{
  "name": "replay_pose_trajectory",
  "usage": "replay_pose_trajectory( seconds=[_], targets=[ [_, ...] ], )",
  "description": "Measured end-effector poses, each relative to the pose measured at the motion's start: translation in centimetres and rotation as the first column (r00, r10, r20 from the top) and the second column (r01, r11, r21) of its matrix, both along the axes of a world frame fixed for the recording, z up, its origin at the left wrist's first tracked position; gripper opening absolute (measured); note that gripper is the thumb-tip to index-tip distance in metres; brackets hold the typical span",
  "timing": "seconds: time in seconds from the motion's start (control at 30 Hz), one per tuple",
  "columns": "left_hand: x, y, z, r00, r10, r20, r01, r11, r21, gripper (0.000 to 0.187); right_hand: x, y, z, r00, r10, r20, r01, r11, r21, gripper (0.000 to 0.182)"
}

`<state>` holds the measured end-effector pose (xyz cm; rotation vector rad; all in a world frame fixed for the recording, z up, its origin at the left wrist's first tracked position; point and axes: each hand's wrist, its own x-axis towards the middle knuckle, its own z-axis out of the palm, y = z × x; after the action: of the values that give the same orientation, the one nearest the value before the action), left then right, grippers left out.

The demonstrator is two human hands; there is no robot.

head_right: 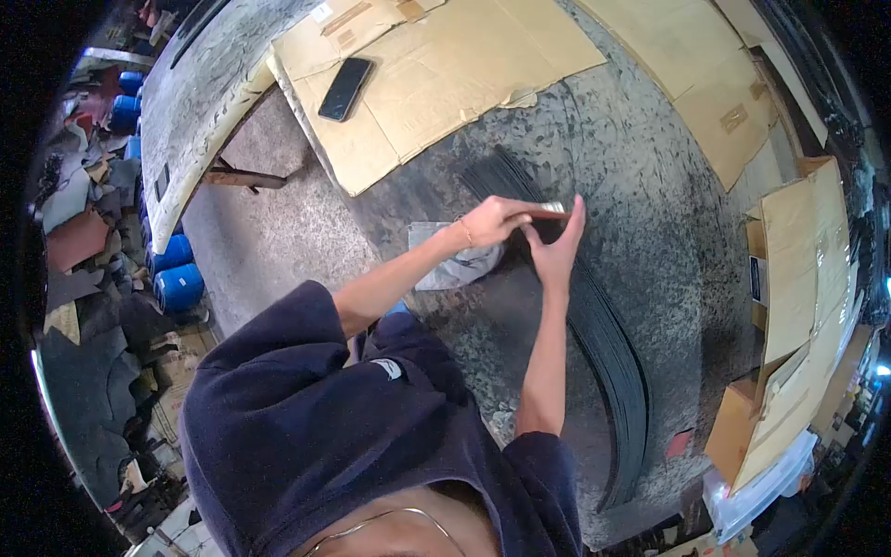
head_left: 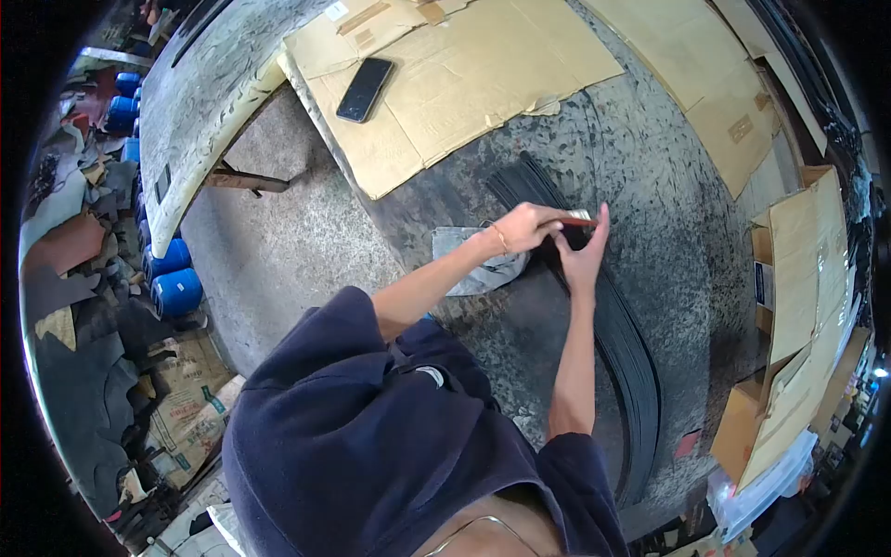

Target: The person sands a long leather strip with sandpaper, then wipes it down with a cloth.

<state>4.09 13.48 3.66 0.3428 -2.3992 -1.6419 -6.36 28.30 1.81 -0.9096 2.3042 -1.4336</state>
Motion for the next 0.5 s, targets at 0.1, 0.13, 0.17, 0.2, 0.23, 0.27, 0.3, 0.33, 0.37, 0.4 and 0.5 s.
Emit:
replay_pose_trajectory(
  seconds=[0.1, 0.13, 0.17, 0.2, 0.23, 0.27, 0.3, 0.33, 0.37, 0.4, 0.5],
  targets=[
    [-0.1, 0.4, -0.1, 0.983, -0.054, 0.176, 0.014, 0.975, 0.221, 0.039, -3.7, 1.2, 3.8, 0.947, 0.166, 0.277, -0.211, 0.967, 0.142, 0.047],
    [-0.2, 0.0, -0.7, 0.999, 0.022, 0.025, -0.020, 0.998, -0.066, 0.045, -4.1, 1.4, 5.3, 0.965, 0.104, 0.240, -0.136, 0.983, 0.123, 0.038],
    [-0.4, -0.6, -1.1, 0.988, 0.055, -0.141, -0.100, 0.936, -0.338, 0.052, -4.3, 1.9, 6.4, 0.978, 0.042, 0.203, -0.063, 0.993, 0.102, 0.030],
    [-0.6, -1.2, -1.5, 0.992, 0.115, -0.044, -0.123, 0.918, -0.378, 0.059, -5.0, 2.9, 6.3, 0.992, -0.108, 0.071, 0.090, 0.971, 0.224, 0.032],
    [-1.3, -2.2, -2.1, 0.968, 0.240, -0.068, -0.245, 0.863, -0.441, 0.051, -5.8, 4.1, 5.8, 0.988, -0.149, 0.036, 0.142, 0.976, 0.165, 0.035],
    [-2.0, -3.6, -2.2, 0.903, 0.415, -0.111, -0.416, 0.781, -0.466, 0.041, -6.3, 5.4, 5.6, 0.982, -0.186, 0.020, 0.180, 0.969, 0.171, 0.036],
    [-2.5, -5.4, -2.4, 0.828, 0.558, -0.055, -0.533, 0.754, -0.384, 0.036, -6.4, 6.9, 5.2, 0.974, -0.228, 0.005, 0.224, 0.958, 0.177, 0.037],
    [-3.3, -6.6, -4.2, 0.704, 0.711, -0.006, -0.655, 0.645, -0.392, 0.032, -6.1, 7.9, 4.9, 0.973, -0.230, 0.000, 0.226, 0.957, 0.180, 0.037],
    [-3.8, -7.8, -5.2, 0.711, 0.693, 0.117, -0.638, 0.707, -0.307, 0.024, -5.7, 9.0, 4.7, 0.964, -0.266, -0.006, 0.261, 0.942, 0.210, 0.040],
    [-3.8, -7.8, -6.2, 0.774, 0.632, 0.049, -0.579, 0.736, -0.350, 0.022, -5.3, 10.1, 4.5, 0.954, -0.299, -0.010, 0.292, 0.926, 0.240, 0.042],
    [-3.5, -8.0, -7.2, 0.838, 0.544, -0.037, -0.514, 0.765, -0.389, 0.019, -3.6, 11.7, 4.4, 0.951, -0.307, 0.036, 0.284, 0.915, 0.288, 0.043]
  ],
)
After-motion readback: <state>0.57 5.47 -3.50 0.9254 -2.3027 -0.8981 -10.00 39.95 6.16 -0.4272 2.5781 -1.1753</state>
